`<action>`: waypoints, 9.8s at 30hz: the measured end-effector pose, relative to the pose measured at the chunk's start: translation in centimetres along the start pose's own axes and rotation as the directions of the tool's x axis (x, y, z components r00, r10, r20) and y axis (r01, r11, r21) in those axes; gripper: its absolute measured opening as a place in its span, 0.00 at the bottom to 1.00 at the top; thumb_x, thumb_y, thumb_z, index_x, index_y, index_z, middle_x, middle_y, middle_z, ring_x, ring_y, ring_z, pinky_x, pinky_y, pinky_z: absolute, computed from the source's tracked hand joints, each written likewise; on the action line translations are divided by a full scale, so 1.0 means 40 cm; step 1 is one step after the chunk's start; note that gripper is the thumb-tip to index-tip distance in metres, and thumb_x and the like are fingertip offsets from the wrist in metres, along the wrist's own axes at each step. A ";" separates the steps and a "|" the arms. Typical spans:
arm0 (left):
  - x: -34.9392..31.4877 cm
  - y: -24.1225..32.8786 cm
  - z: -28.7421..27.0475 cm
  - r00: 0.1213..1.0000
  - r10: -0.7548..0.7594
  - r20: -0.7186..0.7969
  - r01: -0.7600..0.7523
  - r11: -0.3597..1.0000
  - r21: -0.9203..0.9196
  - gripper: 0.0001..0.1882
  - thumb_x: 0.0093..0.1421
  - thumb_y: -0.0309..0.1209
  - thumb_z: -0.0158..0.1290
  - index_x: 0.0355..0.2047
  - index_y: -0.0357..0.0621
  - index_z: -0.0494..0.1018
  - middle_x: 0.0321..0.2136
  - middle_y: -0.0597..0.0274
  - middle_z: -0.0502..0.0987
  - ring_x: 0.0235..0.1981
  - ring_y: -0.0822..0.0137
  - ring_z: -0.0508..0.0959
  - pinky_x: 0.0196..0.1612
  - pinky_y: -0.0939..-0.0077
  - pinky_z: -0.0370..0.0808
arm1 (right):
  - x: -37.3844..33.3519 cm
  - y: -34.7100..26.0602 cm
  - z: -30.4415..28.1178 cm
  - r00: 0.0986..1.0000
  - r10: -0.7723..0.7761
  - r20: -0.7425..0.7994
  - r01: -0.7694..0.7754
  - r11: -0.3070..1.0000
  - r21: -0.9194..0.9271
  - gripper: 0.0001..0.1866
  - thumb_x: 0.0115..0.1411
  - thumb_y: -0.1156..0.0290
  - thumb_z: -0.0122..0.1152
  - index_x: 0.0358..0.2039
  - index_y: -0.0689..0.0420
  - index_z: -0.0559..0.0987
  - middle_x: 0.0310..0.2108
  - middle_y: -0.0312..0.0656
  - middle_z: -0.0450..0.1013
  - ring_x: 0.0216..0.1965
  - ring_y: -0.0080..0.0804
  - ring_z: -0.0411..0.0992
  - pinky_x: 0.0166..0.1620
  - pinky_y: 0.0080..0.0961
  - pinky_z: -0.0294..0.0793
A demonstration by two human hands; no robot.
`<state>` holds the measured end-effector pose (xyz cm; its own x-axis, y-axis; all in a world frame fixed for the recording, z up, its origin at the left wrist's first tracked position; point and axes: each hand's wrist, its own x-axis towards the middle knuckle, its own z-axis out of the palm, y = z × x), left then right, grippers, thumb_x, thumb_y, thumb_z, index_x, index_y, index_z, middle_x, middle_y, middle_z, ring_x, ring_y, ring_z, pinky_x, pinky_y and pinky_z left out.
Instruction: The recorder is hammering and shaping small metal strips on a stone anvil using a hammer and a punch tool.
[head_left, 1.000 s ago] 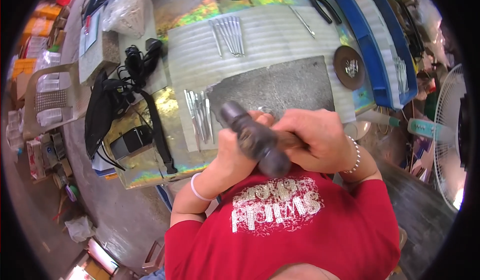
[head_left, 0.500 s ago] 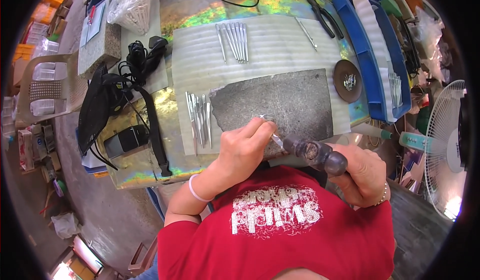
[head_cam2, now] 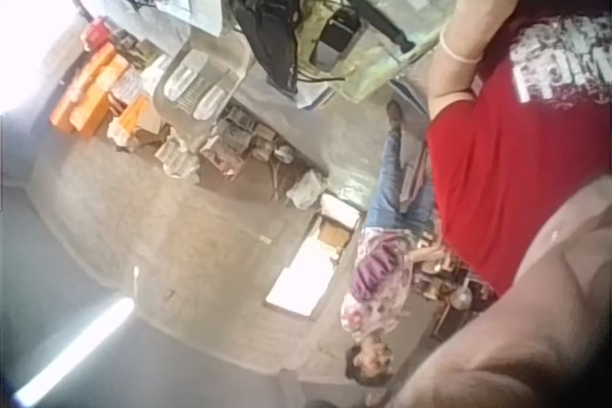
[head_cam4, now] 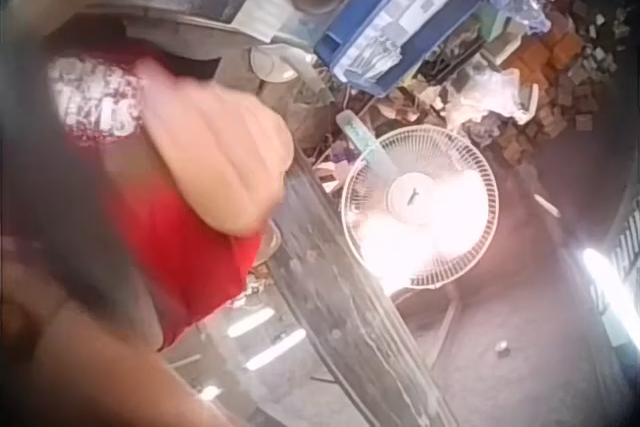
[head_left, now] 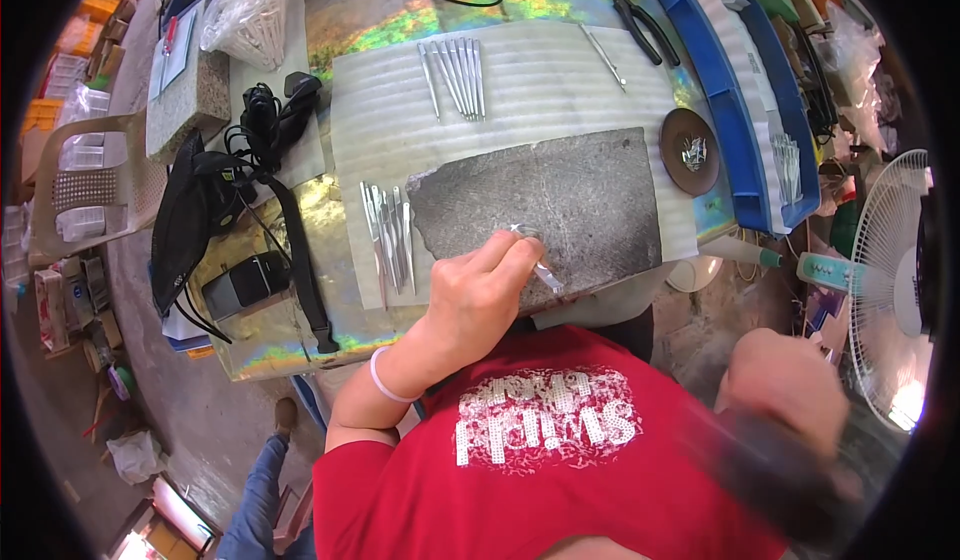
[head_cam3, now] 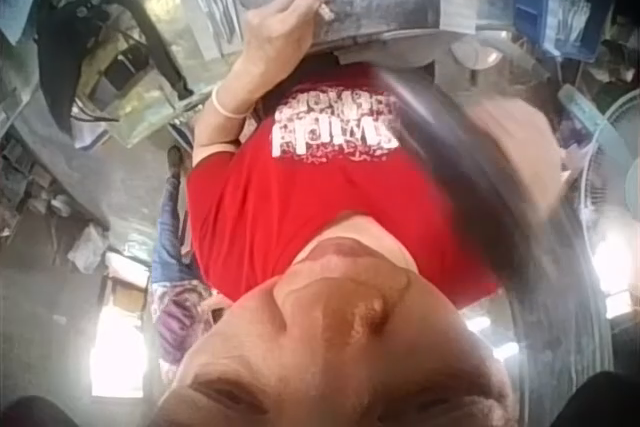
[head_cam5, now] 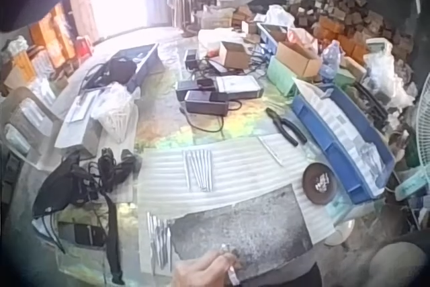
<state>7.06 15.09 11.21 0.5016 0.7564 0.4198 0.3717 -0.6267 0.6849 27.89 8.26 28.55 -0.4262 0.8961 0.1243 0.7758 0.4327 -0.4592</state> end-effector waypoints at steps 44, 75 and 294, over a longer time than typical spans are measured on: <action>-0.019 0.043 -0.128 0.828 -0.495 0.263 0.477 0.377 -0.794 0.11 0.66 0.26 0.43 0.46 0.35 0.69 0.20 0.66 0.73 0.19 0.80 0.72 0.23 0.87 0.69 | 0.419 0.654 0.228 0.967 0.198 -0.160 -0.222 0.962 -0.156 0.08 0.48 0.74 0.49 0.27 0.65 0.69 0.24 0.60 0.66 0.30 0.58 0.67 0.32 0.44 0.65; -0.035 0.095 -0.033 0.873 -0.432 0.227 0.393 0.347 -0.851 0.07 0.60 0.17 0.49 0.40 0.33 0.69 0.33 0.59 0.77 0.34 0.76 0.76 0.36 0.85 0.74 | 0.073 0.094 0.266 0.967 0.143 -0.212 0.029 0.763 0.646 0.07 0.53 0.78 0.63 0.32 0.62 0.75 0.23 0.41 0.71 0.21 0.28 0.72 0.23 0.20 0.69; 0.002 -0.007 0.000 1.000 0.007 -0.025 -0.008 0.999 -0.031 0.12 0.44 0.17 0.52 0.31 0.42 0.71 0.26 0.61 0.73 0.19 0.62 0.76 0.19 0.73 0.72 | -0.037 0.029 0.044 0.977 -0.065 -0.204 0.129 0.940 0.315 0.22 0.40 0.79 0.61 0.40 0.68 0.76 0.22 0.44 0.73 0.19 0.26 0.71 0.20 0.17 0.67</action>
<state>7.02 15.32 11.05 0.4846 0.7563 0.4394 0.3432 -0.6265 0.6998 28.60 7.27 26.30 -0.3718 0.8672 0.3313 0.5281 0.4911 -0.6928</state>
